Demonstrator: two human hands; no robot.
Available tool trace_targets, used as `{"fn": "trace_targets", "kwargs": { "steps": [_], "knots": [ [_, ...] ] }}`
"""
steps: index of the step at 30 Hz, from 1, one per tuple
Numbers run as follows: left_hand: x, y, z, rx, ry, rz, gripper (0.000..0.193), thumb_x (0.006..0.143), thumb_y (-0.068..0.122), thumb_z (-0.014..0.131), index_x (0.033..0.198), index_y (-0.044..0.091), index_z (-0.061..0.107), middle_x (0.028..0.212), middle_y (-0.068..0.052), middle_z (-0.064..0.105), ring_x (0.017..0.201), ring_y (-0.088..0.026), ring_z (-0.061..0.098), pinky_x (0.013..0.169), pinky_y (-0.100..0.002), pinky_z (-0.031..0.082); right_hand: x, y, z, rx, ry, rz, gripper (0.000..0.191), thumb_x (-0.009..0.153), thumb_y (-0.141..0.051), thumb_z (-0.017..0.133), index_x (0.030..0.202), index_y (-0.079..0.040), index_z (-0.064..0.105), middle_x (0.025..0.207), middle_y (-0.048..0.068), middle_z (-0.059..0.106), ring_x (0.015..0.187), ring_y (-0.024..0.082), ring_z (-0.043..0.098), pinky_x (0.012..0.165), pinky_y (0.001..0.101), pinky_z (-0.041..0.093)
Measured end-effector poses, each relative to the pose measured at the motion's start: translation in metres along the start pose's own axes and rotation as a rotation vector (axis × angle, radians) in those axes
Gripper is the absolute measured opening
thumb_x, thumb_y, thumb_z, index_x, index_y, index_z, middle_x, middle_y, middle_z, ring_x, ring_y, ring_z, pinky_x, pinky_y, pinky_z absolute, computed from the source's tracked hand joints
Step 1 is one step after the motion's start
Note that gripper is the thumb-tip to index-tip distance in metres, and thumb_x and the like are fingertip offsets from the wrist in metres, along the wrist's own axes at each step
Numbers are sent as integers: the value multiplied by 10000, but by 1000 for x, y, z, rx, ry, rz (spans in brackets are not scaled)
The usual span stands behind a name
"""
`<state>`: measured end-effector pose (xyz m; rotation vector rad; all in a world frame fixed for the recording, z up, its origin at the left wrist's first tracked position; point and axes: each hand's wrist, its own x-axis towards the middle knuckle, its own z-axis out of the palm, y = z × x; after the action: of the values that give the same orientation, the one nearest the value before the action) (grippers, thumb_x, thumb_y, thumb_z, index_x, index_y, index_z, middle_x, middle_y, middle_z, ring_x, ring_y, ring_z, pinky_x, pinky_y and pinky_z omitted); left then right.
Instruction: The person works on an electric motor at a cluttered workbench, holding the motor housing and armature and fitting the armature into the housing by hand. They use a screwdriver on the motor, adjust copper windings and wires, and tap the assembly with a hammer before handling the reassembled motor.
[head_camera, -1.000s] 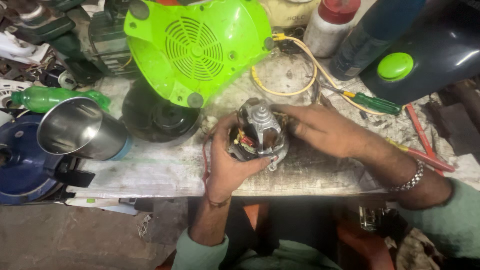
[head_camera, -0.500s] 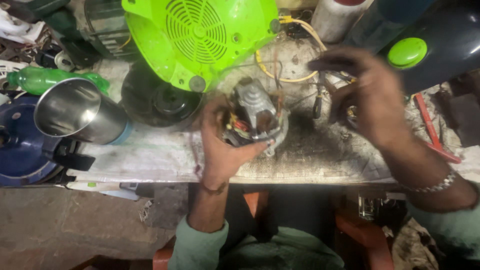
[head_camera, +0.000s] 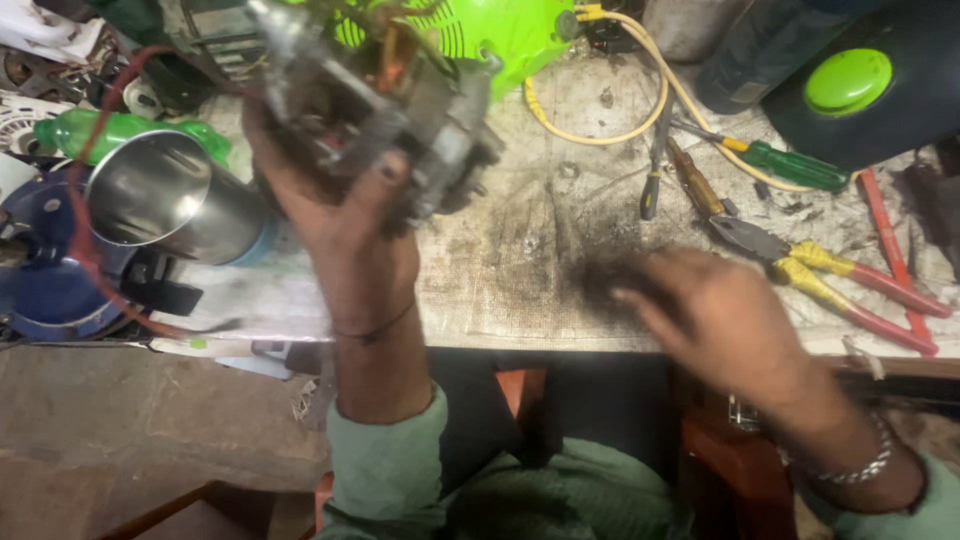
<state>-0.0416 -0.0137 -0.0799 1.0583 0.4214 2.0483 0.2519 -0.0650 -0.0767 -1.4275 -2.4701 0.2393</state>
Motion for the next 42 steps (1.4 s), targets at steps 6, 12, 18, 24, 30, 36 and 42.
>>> {"fn": "trace_targets", "kwargs": {
  "steps": [6,12,18,24,30,36,42],
  "knots": [
    [-1,14,-10,87,31,-12,1040,892,197,921,1631,118,195,1487,-177,371,1383,-321,440,1186,-462,506,-1,-15,10,-20,-74,-84,352,821,-268,741,1134,-106,729,987,105,733,813,253,700,744,400,583],
    [0,13,-11,107,33,14,993,911,175,917,1627,103,233,1482,-164,393,1373,-313,444,1200,-459,473,62,-33,14,-68,-287,-254,453,916,-374,653,1315,-159,662,1221,94,662,1071,246,600,972,432,480],
    [-3,9,-6,64,18,-4,994,897,78,922,1629,117,252,1423,-144,441,1331,-308,483,1193,-427,471,131,-76,44,-122,-191,-485,536,914,-494,569,1376,-230,633,1348,182,563,1322,404,434,1005,618,384],
    [-8,18,-7,101,45,-30,1024,854,86,939,1617,110,257,1456,-156,414,1344,-311,470,1184,-425,474,136,-68,48,-240,-256,-370,377,1008,-420,568,1298,-191,642,1304,135,606,1190,269,522,972,484,448],
    [-6,24,-16,128,80,-30,1035,845,104,935,1619,112,248,1470,-193,389,1348,-338,461,1173,-471,504,113,-18,16,-216,-51,-344,450,952,-309,626,1378,-166,643,1179,158,675,1035,281,612,890,488,506],
    [-11,28,-17,91,127,-53,1054,828,89,912,1616,123,214,1523,-192,377,1349,-338,459,1173,-463,480,114,11,4,-278,-269,-69,444,979,-363,613,1388,-192,595,1196,176,651,1083,319,604,943,507,516],
    [-10,32,-19,142,110,-50,1041,851,107,913,1633,107,226,1474,-202,414,1343,-348,479,1179,-457,489,109,14,12,-343,-98,-259,562,899,-202,612,1451,-113,554,1464,306,497,1255,413,543,1013,568,477]
  ]
}}
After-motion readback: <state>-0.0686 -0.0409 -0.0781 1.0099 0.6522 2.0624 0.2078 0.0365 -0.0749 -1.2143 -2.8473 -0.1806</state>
